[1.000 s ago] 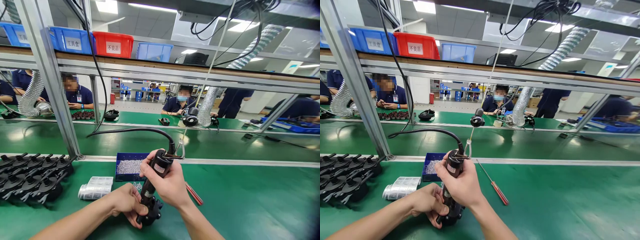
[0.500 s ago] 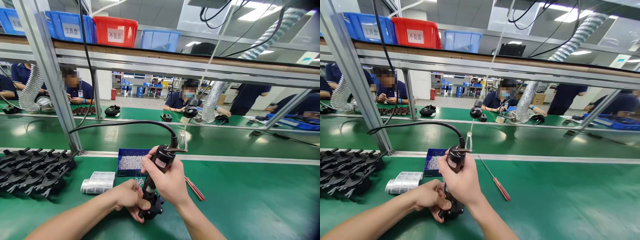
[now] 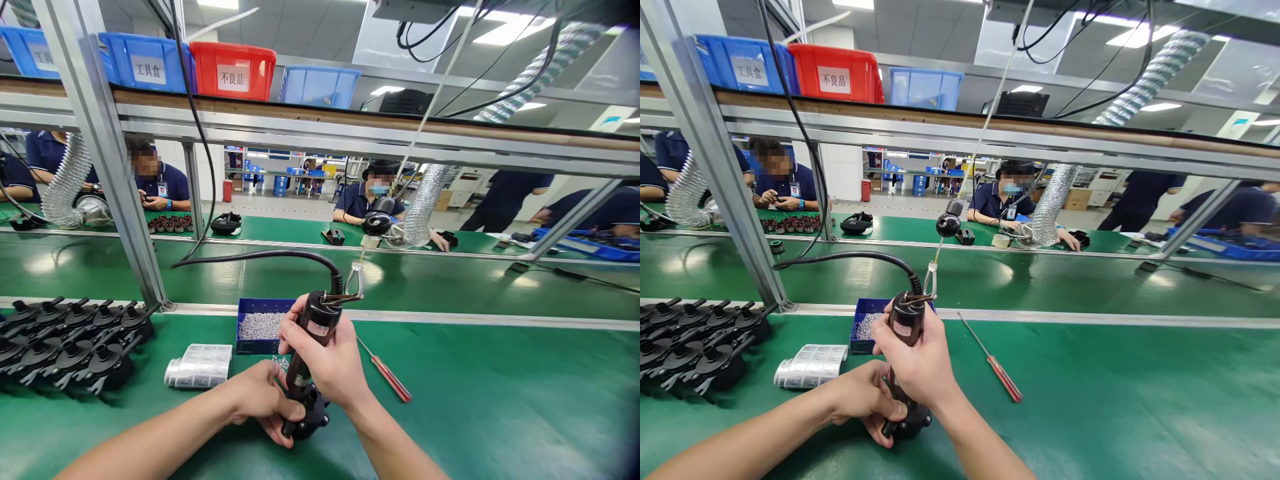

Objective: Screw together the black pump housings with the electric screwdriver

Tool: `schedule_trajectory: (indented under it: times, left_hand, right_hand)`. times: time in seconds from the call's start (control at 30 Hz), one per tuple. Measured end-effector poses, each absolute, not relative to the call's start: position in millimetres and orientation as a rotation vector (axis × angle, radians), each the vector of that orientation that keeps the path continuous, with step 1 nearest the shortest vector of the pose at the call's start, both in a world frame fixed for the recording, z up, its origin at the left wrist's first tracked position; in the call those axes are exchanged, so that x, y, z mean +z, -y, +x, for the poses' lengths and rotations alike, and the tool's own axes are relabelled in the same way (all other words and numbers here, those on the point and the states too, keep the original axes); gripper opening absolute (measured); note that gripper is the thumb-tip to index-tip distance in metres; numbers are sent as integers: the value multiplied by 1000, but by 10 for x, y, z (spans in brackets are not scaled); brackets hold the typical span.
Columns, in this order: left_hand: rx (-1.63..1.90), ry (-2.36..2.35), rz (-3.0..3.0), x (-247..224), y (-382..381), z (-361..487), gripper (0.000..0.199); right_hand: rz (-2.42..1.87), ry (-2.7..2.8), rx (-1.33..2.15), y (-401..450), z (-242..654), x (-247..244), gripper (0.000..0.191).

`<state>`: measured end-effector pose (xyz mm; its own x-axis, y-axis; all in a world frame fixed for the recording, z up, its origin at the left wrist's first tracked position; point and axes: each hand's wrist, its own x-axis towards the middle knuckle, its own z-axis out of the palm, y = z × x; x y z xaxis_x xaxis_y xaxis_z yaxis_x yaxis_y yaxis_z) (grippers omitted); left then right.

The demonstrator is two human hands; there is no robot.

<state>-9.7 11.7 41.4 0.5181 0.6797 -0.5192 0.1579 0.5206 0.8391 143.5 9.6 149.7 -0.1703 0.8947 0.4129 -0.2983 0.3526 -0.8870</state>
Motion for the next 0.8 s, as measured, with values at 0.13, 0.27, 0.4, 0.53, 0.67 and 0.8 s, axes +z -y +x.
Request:
schedule_trajectory:
  times: [0.13,0.27,0.4,0.53,0.67,0.8]
  left_hand:
    - [340,-967,1146,570,-59,-94,101]
    - [280,-1194,1513,840,84,-91,72]
    - [106,-1316,1763,1069,150,-222,30]
    - [312,-1568,2060,988,3,-359,26]
    - [351,-1688,2077,742,-176,-340,45]
    - [336,-1662,2127,543,-271,-292,31]
  right_hand:
    - [-432,1367,1357,-87,1500,1523,32]
    - [-298,1334,1379,-58,1682,1596,26]
    - [-328,1331,1288,-46,1864,1691,21]
    - [-507,1433,1204,-56,1876,1721,19]
    - [-606,1541,1197,-73,1803,1693,19]
    - [-624,1542,1207,-68,1799,1692,22]
